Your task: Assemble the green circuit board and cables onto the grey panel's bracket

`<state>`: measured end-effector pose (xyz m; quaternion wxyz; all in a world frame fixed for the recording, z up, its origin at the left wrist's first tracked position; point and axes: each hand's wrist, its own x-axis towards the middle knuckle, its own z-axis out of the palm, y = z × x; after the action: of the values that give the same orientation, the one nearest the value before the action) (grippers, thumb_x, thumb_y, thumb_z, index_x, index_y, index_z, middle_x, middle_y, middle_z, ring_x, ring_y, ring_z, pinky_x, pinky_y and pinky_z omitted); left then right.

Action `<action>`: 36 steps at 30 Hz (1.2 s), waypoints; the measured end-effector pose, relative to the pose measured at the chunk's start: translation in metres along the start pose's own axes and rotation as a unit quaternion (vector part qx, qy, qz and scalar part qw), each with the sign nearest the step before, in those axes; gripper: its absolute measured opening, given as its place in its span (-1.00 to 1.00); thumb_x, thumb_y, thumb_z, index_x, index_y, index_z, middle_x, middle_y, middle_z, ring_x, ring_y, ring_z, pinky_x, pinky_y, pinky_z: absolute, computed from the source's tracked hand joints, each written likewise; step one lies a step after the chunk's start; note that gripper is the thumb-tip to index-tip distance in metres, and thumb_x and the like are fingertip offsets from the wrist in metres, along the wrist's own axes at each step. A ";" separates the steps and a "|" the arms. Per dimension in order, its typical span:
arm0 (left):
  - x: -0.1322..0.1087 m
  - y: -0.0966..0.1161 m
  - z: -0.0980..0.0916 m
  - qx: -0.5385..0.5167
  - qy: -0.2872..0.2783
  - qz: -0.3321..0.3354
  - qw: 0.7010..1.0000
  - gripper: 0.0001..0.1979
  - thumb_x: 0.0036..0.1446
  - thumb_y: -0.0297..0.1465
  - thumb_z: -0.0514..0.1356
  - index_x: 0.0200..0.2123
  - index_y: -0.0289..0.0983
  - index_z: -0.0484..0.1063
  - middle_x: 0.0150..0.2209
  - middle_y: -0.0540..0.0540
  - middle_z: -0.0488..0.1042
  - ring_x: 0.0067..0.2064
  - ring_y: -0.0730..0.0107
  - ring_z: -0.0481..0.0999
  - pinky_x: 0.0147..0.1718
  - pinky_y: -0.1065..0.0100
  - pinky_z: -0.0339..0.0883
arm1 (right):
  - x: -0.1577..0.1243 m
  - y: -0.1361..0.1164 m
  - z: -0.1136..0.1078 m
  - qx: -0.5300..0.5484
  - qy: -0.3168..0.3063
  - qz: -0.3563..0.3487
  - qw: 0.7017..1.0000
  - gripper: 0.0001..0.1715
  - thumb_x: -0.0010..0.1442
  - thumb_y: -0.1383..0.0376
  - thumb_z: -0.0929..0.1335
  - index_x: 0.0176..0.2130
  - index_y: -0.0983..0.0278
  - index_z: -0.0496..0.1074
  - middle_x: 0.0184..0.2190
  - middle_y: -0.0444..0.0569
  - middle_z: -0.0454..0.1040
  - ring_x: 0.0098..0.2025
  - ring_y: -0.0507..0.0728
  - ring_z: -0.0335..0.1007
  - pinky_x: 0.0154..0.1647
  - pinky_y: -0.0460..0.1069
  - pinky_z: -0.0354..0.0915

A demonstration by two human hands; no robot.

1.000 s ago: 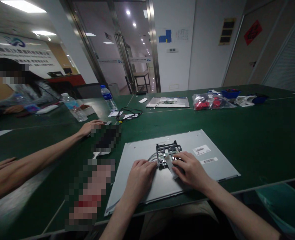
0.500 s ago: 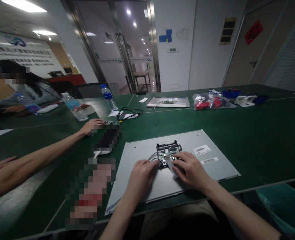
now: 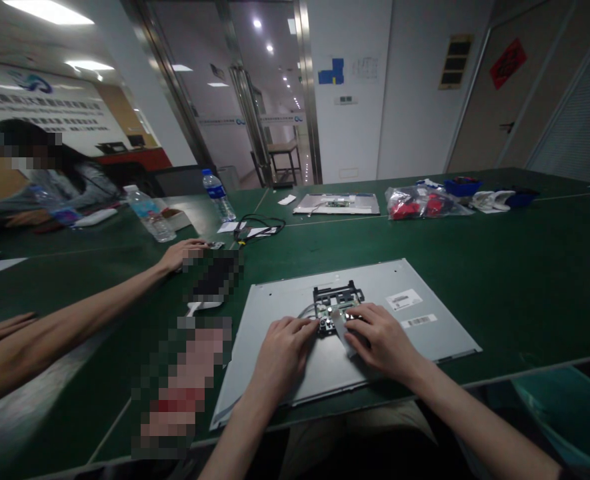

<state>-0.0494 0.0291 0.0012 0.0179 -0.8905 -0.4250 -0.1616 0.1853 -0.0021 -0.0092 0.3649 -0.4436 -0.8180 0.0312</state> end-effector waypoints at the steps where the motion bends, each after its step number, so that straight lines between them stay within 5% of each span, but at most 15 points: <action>1: 0.000 0.000 0.000 0.001 0.001 0.001 1.000 -0.66 0.24 -0.52 0.12 0.07 -0.17 0.40 -0.05 -0.09 0.53 -0.10 0.18 0.42 -0.10 0.12 0.28 | 0.000 0.000 0.000 -0.001 0.000 -0.001 1.000 -0.83 0.24 0.34 0.33 -0.14 0.23 0.47 -0.04 0.01 0.46 -0.01 0.23 0.32 0.01 0.15 0.30; 36: -0.001 0.001 0.004 0.023 -0.039 -0.008 0.999 -0.54 0.26 -0.53 0.03 0.21 -0.20 0.23 0.01 -0.21 0.42 -0.03 0.15 0.38 -0.04 0.12 0.28 | 0.000 -0.001 -0.001 -0.013 -0.024 -0.010 1.000 -0.87 0.22 0.37 0.36 -0.19 0.25 0.48 -0.09 0.02 0.47 -0.03 0.20 0.32 -0.01 0.14 0.31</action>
<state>-0.0482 0.0285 -0.0024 0.0211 -0.8921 -0.4357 -0.1173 0.1855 -0.0026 -0.0079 0.3399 -0.4390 -0.8313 0.0276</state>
